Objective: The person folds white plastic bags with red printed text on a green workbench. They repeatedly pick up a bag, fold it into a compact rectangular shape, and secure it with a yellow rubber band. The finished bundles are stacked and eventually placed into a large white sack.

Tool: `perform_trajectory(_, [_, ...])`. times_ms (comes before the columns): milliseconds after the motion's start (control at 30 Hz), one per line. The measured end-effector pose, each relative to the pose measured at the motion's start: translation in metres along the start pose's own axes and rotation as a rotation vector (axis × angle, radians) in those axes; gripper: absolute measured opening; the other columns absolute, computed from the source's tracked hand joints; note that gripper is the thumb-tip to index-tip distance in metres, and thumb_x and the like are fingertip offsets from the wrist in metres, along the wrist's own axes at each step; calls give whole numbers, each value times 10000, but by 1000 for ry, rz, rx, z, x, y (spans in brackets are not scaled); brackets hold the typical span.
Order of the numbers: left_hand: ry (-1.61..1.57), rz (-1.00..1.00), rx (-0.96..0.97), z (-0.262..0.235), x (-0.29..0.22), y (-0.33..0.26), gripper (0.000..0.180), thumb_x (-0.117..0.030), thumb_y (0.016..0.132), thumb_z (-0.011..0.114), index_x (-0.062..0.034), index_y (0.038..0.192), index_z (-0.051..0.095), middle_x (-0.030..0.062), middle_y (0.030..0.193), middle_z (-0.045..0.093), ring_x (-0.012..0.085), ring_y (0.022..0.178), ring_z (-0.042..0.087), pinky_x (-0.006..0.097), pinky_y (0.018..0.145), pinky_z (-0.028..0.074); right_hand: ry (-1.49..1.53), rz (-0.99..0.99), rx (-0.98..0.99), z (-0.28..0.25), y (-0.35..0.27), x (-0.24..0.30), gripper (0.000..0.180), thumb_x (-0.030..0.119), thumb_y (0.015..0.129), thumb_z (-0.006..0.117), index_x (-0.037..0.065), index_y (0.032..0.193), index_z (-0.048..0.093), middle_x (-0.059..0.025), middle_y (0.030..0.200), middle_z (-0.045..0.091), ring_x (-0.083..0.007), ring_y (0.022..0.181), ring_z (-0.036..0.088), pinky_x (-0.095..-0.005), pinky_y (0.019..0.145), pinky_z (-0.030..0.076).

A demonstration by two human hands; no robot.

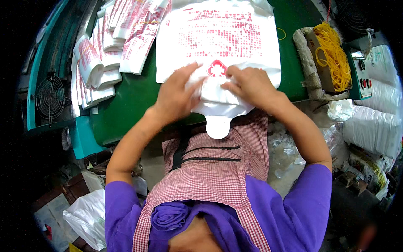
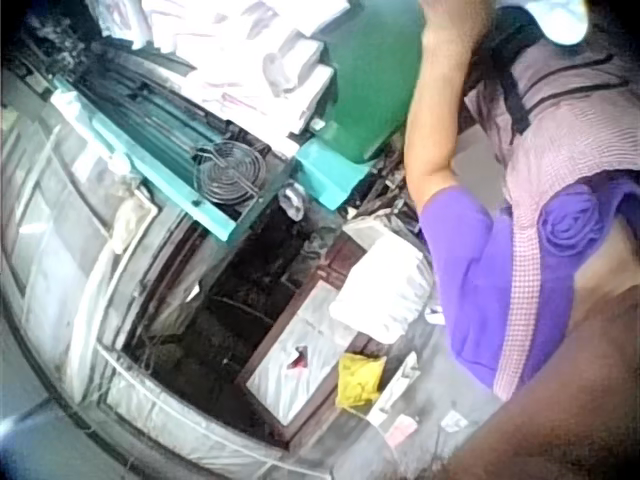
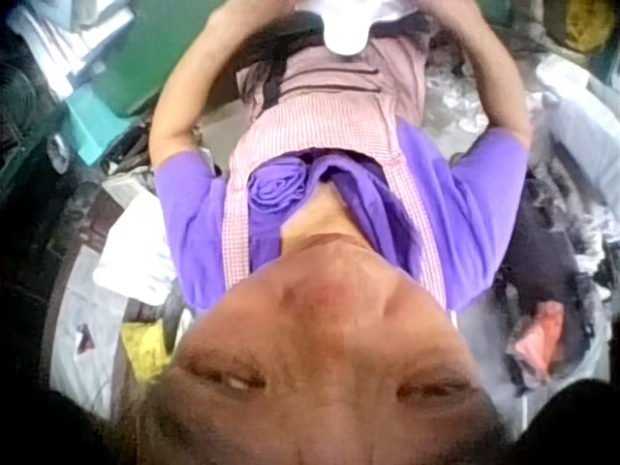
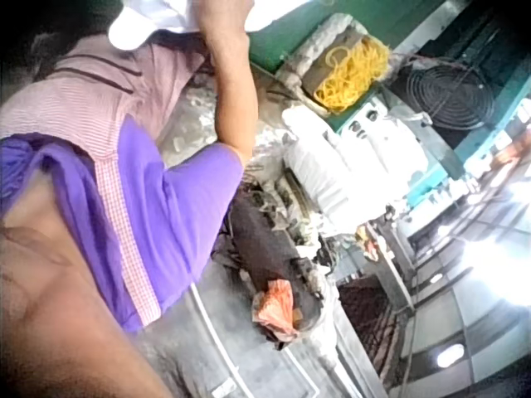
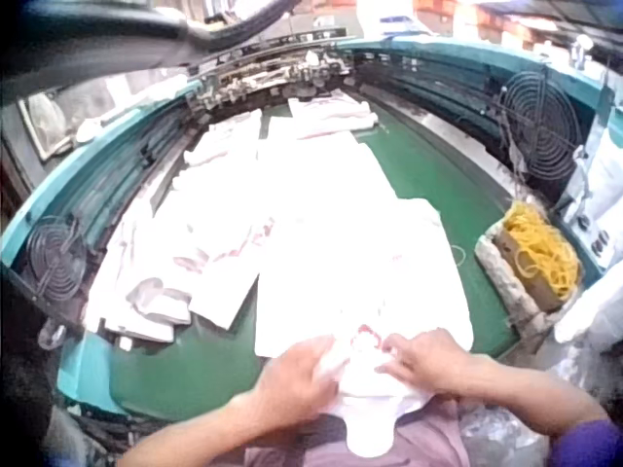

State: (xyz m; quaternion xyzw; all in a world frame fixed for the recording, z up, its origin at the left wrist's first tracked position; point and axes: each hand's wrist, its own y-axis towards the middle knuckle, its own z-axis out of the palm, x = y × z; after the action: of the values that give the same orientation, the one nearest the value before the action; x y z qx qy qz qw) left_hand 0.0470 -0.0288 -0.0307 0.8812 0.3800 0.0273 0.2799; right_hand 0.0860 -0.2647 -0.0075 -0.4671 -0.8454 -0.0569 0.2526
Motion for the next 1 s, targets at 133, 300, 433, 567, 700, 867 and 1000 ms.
perform_trajectory(133, [-79,26,325,-13,-41,-23,606,-130,713,632,-189,1306,522,95,1370,478,294,1244,465,479,1008,370,-140,-285,-182,17,-17,-2,262,261,875,587,64,1048,595,-149,1163,590,-313,1029,582,-417,780,471])
perform_trajectory(300, [-182,-106,227,1,-16,19,260,-152,791,599,-93,1038,653,150,963,655,308,881,627,397,788,495,-55,-201,-177,-10,-9,-30,436,273,937,516,8,1283,509,-204,1360,465,-343,1282,412,-406,1074,315])
perform_trajectory(433, [-285,-456,591,-4,27,62,221,-210,857,609,-32,983,650,160,789,646,341,720,616,409,675,491,170,-244,-155,-31,-18,0,573,387,905,556,18,1332,455,-217,1394,414,-365,1284,402,-414,1083,309])
perform_trajectory(567, [-42,-173,-80,2,25,44,326,-231,804,660,-51,1070,603,119,1008,618,285,907,594,378,777,487,-359,-273,-188,12,-22,-5,770,435,805,662,-18,1361,382,-223,1451,322,-359,1372,265,-452,1126,214])
perform_trajectory(700, [93,10,87,-9,-17,13,358,-120,719,675,-26,1054,590,136,1021,587,282,939,576,343,799,481,-174,-321,-246,14,-30,-7,668,298,786,706,-4,1322,446,-224,1414,374,-357,1350,313,-447,1108,259])
perform_trajectory(867, [10,-142,256,6,-7,33,305,-18,642,625,-32,945,594,117,908,579,296,846,590,404,707,502,743,-252,-210,20,-83,6,464,109,872,621,-1,1300,479,-180,1314,507,-319,1203,515,-390,1000,424])
perform_trajectory(1000, [-238,-264,409,-20,13,38,337,-6,667,633,-45,999,597,118,987,611,322,944,599,404,773,503,1879,166,-24,27,-82,-24,604,393,979,439,-8,1403,285,-201,1329,477,-306,1173,540,-390,965,476])
